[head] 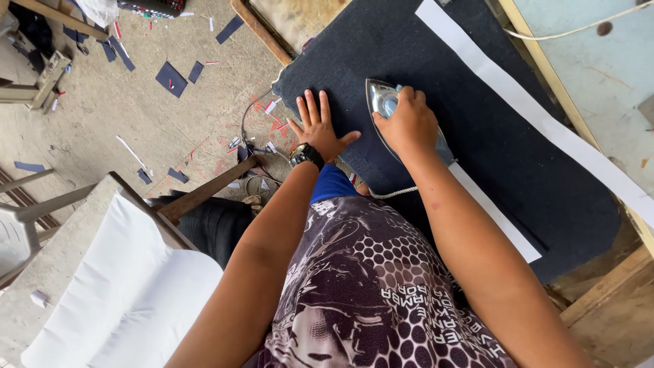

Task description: The person irons a dark fabric piece on a work table, placing white strips on the fabric and pressing them with an iron. The person repeatedly smooths the fabric and strips, adjusting the fabric position as needed.

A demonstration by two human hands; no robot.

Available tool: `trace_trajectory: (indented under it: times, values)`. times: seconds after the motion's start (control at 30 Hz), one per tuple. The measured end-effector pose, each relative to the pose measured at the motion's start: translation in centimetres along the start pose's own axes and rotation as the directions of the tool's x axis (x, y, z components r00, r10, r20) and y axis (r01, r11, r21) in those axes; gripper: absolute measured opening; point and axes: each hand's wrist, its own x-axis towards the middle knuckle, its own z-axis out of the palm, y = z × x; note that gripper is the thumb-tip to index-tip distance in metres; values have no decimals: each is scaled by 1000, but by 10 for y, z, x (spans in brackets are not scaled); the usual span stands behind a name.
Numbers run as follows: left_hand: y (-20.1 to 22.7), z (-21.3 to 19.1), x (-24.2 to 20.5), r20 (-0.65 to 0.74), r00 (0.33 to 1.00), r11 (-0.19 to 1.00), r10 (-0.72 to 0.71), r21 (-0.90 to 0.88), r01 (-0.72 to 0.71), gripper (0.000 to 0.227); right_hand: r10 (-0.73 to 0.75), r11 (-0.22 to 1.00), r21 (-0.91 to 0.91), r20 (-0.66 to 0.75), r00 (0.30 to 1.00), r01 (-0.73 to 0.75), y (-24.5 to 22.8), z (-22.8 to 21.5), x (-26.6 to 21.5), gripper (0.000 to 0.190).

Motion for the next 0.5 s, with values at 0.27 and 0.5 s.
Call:
trace_trajectory:
  times: [0.27, 0.5]
  values:
    - [29, 48, -1, -221, 959, 984, 179, 68, -167, 98, 66, 997, -34, -114, 991, -70, 61, 11, -57, 57]
    - [88, 87, -20, -18, 861, 834, 508, 260, -486, 77, 150, 989, 2, -106, 983, -151, 106, 2, -111, 56]
